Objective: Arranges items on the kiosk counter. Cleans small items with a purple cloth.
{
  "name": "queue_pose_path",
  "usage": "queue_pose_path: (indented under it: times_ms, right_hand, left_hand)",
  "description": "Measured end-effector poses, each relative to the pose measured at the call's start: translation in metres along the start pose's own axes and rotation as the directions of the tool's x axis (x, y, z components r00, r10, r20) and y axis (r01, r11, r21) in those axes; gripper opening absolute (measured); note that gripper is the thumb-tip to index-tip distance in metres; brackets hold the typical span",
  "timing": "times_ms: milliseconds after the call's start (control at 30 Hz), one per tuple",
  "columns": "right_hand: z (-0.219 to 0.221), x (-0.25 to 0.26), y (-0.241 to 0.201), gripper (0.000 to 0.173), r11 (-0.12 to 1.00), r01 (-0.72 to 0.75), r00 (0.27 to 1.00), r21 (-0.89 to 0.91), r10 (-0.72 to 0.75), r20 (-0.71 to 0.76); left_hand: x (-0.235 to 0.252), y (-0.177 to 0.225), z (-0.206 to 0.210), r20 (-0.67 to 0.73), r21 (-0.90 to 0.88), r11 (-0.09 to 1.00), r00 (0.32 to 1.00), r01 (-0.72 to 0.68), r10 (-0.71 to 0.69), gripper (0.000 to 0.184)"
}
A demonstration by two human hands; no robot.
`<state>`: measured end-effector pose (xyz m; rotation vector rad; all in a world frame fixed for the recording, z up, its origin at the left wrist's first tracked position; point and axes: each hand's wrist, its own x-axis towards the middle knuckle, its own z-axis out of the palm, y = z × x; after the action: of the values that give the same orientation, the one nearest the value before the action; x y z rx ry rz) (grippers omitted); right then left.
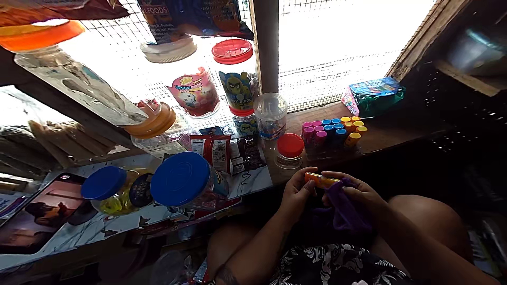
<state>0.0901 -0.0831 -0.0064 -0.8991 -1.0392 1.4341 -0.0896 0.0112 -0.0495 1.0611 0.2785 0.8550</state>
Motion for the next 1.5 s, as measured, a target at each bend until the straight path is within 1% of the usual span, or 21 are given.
queue_pose_path:
  times_ms: [67, 167, 267, 433, 533, 633, 767, 933, 1033, 1100, 1167, 1267, 1367, 1433, 1500]
  right_hand:
    - [0.000, -0.001, 0.002, 0.041, 0.999, 0.030, 1.000, -0.021, -0.030, 0.003]
    - [0.003, -0.002, 0.005, 0.034, 0.992, 0.081, 0.994, -0.101, -0.088, -0.059]
    - [0.004, -0.001, 0.006, 0.029, 0.984, 0.098, 0.984, -0.149, -0.119, -0.135]
    - [0.009, -0.001, 0.007, 0.030, 0.957, 0.134, 0.962, -0.258, -0.188, -0.197]
    - [0.007, 0.001, 0.006, 0.030, 0.955, 0.114, 0.963, -0.273, -0.174, -0.205]
    - [0.001, 0.003, 0.007, 0.028, 0.966, 0.100, 0.968, -0.238, -0.149, -0.200]
    - [-0.004, 0.003, 0.009, 0.029, 0.986, 0.083, 0.985, -0.142, -0.103, -0.139]
    - [-0.005, 0.002, 0.004, 0.030, 1.000, -0.004, 0.999, -0.006, 0.004, -0.032]
    - [-0.010, 0.003, 0.006, 0.030, 0.997, -0.034, 0.997, 0.068, 0.029, 0.072]
    - [-0.011, 0.003, 0.007, 0.031, 0.995, -0.044, 0.993, 0.088, 0.034, 0.114]
    - [-0.009, 0.002, 0.008, 0.031, 0.998, -0.012, 0.995, 0.065, 0.006, 0.101]
    - [-0.003, 0.001, 0.011, 0.030, 0.997, 0.077, 0.997, -0.012, -0.077, 0.019]
    - [0.000, 0.001, 0.018, 0.025, 0.977, 0.173, 0.980, -0.125, -0.183, -0.074]
    - [0.002, 0.002, 0.019, 0.025, 0.955, 0.202, 0.962, -0.218, -0.235, -0.137]
    - [0.004, 0.003, 0.017, 0.026, 0.937, 0.201, 0.952, -0.286, -0.256, -0.168]
  left_hand:
    - [0.000, 0.000, 0.001, 0.000, 0.001, 1.000, 1.000, 0.021, -0.021, 0.034]
    - [0.000, 0.000, 0.002, 0.002, 0.004, 0.999, 0.999, 0.049, -0.049, 0.034]
    - [0.000, 0.000, 0.003, 0.003, 0.006, 0.998, 0.998, 0.063, -0.063, 0.034]
    - [0.000, 0.000, 0.004, -0.020, 0.030, 0.997, 0.997, 0.071, -0.070, 0.033]
    - [-0.001, 0.001, 0.005, -0.042, 0.053, 0.997, 0.998, 0.059, -0.057, 0.032]
    - [-0.002, 0.001, 0.005, -0.060, 0.100, 0.995, 0.998, 0.023, -0.017, 0.032]
    - [-0.002, 0.000, 0.005, -0.060, 0.121, 0.992, 0.998, -0.017, 0.025, 0.030]
    - [-0.001, 0.003, 0.005, -0.063, 0.073, 0.997, 0.998, 0.025, -0.021, 0.031]
    - [-0.001, 0.002, 0.004, -0.039, 0.055, 0.997, 0.998, 0.047, -0.045, 0.031]
    - [-0.001, 0.003, 0.004, -0.026, 0.048, 0.997, 0.997, 0.068, -0.067, 0.030]
    - [0.000, 0.004, 0.004, -0.021, 0.047, 0.995, 0.996, 0.085, -0.084, 0.030]
    - [0.000, 0.006, 0.004, -0.031, 0.051, 0.992, 0.993, 0.112, -0.110, 0.029]
    - [-0.001, 0.005, 0.005, -0.043, 0.040, 0.991, 0.991, 0.125, -0.123, 0.029]
    - [-0.001, 0.004, 0.007, -0.054, 0.030, 0.991, 0.990, 0.132, -0.130, 0.028]
    - [-0.002, 0.004, 0.007, -0.064, 0.042, 0.991, 0.990, 0.129, -0.126, 0.028]
